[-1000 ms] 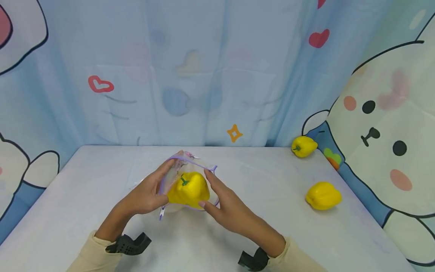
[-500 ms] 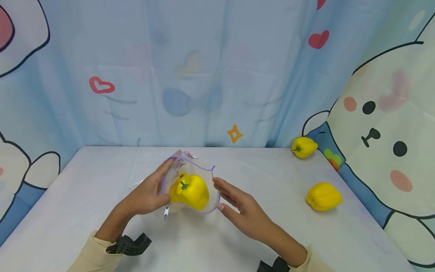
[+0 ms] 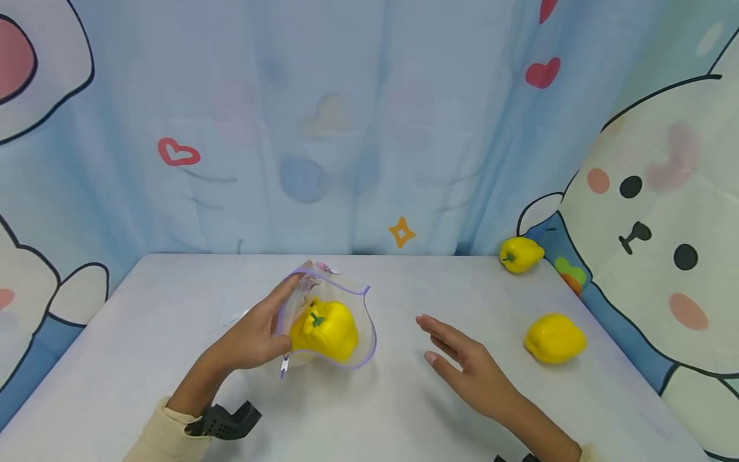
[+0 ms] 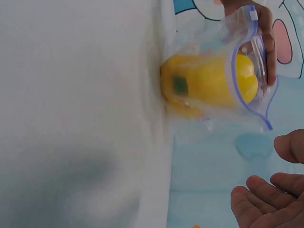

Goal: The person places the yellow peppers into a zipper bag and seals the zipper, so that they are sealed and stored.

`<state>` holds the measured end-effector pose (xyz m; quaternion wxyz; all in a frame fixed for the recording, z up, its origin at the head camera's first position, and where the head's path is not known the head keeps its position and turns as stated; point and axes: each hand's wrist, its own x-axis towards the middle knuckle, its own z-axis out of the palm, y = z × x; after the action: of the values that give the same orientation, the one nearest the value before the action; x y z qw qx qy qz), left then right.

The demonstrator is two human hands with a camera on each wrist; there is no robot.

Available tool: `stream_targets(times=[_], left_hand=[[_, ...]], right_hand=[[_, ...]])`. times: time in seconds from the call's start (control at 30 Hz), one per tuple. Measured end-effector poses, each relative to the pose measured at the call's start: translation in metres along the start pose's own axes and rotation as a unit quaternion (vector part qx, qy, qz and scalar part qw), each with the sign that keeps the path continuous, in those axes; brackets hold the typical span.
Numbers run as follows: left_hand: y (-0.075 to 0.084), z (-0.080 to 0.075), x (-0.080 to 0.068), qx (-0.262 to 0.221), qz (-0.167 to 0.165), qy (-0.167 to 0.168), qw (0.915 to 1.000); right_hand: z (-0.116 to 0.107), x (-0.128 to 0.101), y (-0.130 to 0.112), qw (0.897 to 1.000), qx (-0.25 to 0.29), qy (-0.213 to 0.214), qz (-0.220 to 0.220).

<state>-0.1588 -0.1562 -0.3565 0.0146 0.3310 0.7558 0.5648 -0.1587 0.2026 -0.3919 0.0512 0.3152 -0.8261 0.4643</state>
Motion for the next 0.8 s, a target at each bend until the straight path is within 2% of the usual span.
stream_targets(times=[0.13,0.37,0.47,0.63,0.8], left_hand=[[-0.001,0.001,0.001,-0.005,0.006,-0.004,1.0],[0.0,0.0,0.002,-0.001,0.01,0.0,1.0],[-0.001,0.0,0.002,0.007,0.01,0.002,0.9999],[-0.002,-0.001,0.002,0.007,0.011,0.002,0.9999],[-0.003,0.0,0.001,0.016,0.008,0.004,0.9998]], right_hand=[[-0.017,-0.009,0.016,0.999,-0.039,0.016,0.018],[-0.044,-0.015,0.033,0.995,-0.055,0.029,0.081],[-0.053,-0.018,0.038,0.993,-0.084,0.036,0.081],[-0.072,-0.024,0.045,0.985,-0.142,0.059,0.079],[-0.1,-0.036,0.056,0.973,-0.182,0.09,0.111]])
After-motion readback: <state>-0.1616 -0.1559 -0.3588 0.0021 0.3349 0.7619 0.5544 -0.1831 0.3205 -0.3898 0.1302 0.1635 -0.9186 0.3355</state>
